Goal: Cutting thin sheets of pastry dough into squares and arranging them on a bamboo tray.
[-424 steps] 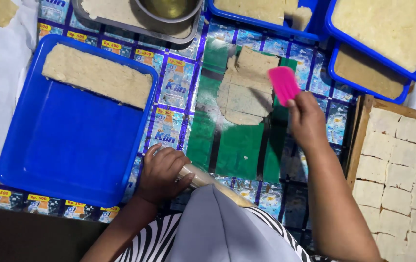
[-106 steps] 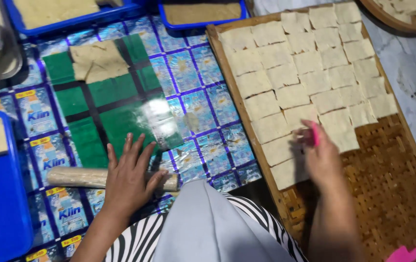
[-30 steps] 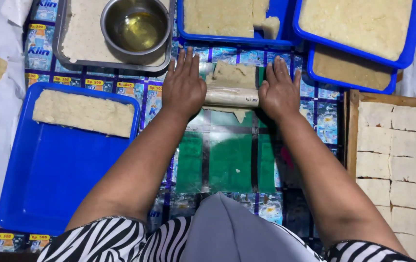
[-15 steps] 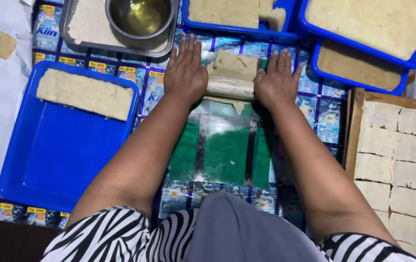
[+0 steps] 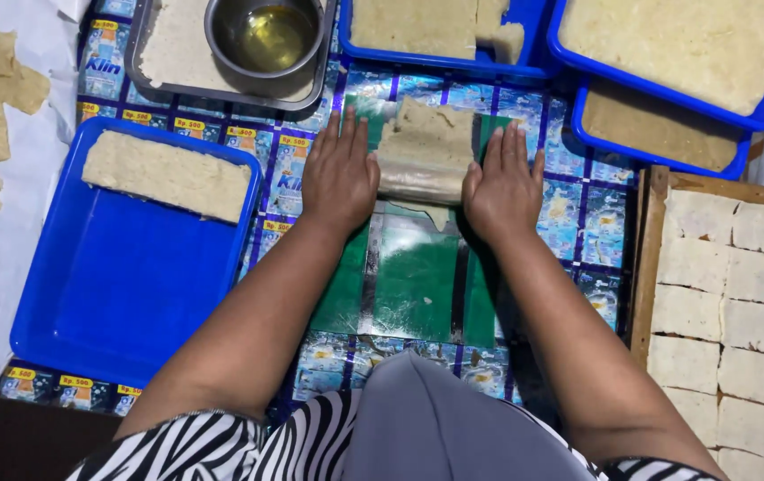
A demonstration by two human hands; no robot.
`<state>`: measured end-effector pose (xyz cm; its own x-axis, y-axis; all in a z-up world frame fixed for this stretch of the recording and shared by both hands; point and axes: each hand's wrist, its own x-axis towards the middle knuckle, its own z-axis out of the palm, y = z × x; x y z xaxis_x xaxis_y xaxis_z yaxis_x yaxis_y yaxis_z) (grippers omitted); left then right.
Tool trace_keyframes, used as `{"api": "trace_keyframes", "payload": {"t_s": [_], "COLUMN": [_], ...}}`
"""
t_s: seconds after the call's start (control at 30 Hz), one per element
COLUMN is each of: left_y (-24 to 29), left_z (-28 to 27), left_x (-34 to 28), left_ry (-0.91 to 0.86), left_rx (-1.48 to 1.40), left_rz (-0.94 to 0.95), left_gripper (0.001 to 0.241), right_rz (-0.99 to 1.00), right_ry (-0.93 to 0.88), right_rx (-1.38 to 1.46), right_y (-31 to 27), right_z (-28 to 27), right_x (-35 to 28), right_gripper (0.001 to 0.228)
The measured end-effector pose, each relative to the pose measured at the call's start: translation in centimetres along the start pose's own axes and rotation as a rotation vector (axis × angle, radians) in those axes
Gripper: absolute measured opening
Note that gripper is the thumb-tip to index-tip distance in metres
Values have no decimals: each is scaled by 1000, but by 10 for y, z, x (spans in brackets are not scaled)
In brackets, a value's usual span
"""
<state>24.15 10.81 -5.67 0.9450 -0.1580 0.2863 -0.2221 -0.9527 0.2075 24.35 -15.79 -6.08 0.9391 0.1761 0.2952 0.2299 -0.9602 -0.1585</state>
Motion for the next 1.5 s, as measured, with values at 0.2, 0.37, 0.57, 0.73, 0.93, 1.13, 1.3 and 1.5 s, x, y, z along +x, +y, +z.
{"api": "trace_keyframes", "payload": {"t_s": [0.2,0.37,0.57,0.73,0.93,1.13,1.3,1.5], "left_y": [3,1,-13,-10,-13,1,5,8], "left_z": [-18,-28,-34,-55,-27,-13,-10,-8], "left_x": [64,10,-19,49,83,72,51,33], "left_ry": [-284,-128,-64,52,63,122,168,244], "left_rx": [-16,-79,-87,-55,-119,-158,-131,-152], "left_rz": [-117,27,284,376,364,227,204,193], "left_gripper": [62,63,66,69,63,37,40,44], "right_rz": [173,29,-231,-226,-189,-182,-196,-224], "right_ry": [-241,-109,146,255,184,191,246,260], "right_rx": [82,35,-56,-26,14,-15,-29,-70], "right_y": [1,-11,17,50,53,50,37,30], "right_z": [-15,-25,-6,-21,-2,-1,0,-2], "right_x": [61,14,-23,48,88,80,61,41], "right_gripper": [73,75,57,49,35,21,16,18]}}
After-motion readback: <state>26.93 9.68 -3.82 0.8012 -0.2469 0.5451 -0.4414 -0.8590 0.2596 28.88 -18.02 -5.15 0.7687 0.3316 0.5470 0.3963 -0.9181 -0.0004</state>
